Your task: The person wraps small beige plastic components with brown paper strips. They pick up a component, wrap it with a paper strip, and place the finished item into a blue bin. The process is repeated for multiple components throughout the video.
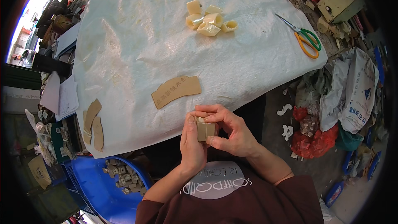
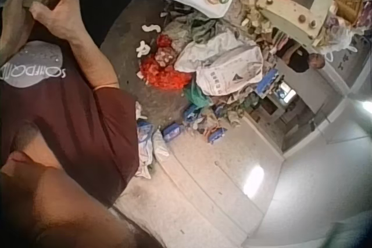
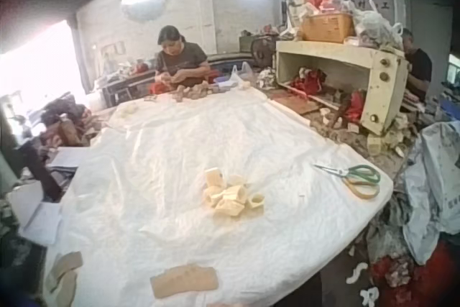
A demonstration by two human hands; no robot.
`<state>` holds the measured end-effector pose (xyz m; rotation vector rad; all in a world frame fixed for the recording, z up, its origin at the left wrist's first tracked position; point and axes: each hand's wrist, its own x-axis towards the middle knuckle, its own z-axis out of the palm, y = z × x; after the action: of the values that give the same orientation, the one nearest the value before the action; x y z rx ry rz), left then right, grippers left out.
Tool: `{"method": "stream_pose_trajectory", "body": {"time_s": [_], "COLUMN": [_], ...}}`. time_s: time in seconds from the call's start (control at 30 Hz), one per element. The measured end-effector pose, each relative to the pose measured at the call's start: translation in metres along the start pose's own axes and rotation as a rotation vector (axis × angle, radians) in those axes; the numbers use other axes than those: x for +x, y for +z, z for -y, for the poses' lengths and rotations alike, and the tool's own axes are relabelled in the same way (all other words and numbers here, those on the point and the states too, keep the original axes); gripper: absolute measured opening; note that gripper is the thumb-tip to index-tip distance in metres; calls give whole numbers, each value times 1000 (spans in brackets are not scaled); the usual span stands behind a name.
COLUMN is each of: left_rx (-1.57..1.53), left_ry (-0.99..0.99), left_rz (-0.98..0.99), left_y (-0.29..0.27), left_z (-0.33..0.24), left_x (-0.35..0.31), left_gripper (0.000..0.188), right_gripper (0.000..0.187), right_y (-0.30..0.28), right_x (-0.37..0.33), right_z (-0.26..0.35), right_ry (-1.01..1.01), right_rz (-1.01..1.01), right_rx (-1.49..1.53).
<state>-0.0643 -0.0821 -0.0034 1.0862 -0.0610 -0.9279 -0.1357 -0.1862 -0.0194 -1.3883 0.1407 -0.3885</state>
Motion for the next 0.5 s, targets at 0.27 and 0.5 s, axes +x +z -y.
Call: {"method": "stream_pose_trajectory", "body": {"time_s": [0.27, 0.5], "left_rx": [138, 257], "left_ry": [26, 81], "left_rz": [-7, 11], "left_y": [-4, -3], "left_z": [5, 7], "left_x": [-1, 1], "left_gripper": [37, 37], "right_gripper": [32, 23], "right_y": [0, -4], "right_x": [0, 2], "right_z": [5, 5], "right_ry": [-34, -90], "right_rz": [-20, -62], "right_rx": [-179, -278]}}
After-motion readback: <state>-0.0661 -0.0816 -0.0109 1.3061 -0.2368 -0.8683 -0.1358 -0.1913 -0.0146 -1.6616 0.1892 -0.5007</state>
